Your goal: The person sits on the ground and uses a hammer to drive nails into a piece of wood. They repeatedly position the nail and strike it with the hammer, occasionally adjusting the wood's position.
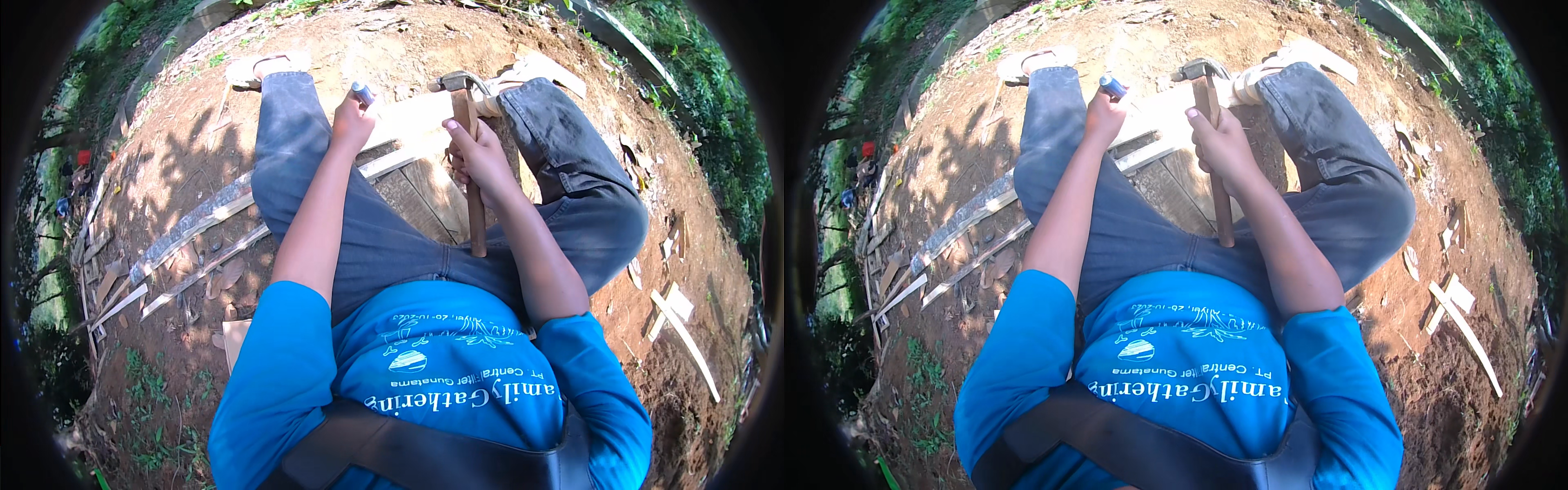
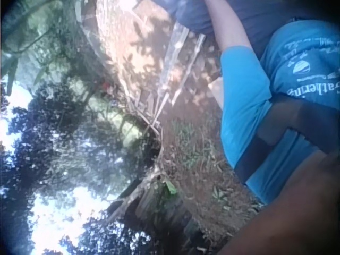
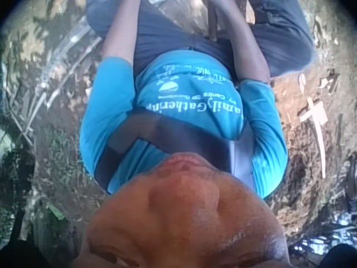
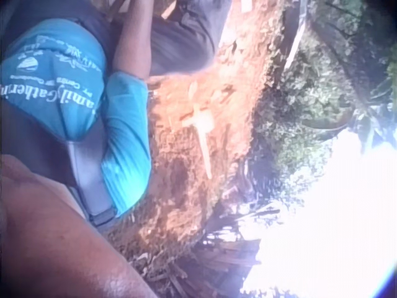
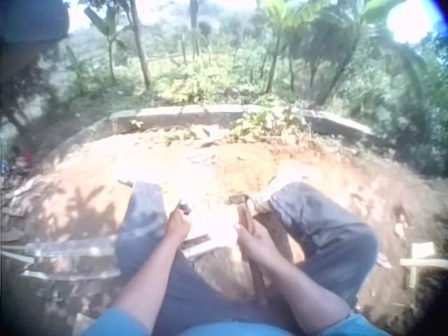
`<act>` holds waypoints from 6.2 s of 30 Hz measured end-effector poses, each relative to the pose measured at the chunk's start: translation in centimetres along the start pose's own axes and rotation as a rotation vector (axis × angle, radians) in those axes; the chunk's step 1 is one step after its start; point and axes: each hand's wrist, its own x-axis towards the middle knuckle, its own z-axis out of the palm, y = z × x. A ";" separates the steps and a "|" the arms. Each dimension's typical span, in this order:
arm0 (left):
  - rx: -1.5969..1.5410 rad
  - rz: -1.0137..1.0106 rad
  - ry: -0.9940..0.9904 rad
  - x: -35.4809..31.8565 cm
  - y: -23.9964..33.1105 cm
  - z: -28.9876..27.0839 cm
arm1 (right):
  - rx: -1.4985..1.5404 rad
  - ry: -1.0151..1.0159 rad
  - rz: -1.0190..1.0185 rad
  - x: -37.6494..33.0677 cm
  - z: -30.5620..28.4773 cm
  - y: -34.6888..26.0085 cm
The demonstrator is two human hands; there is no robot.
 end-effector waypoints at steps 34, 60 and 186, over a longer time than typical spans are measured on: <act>0.050 0.155 -0.040 0.4 -4.1 2.4 | -0.037 -0.017 0.043 0.0 0.4 1.4; 0.073 0.125 -0.161 -1.0 0.3 1.0 | -0.609 0.097 -0.783 0.2 4.0 -1.8; 0.141 0.117 -0.153 -2.1 -0.8 1.6 | -0.606 0.222 -0.671 -3.1 5.1 -3.1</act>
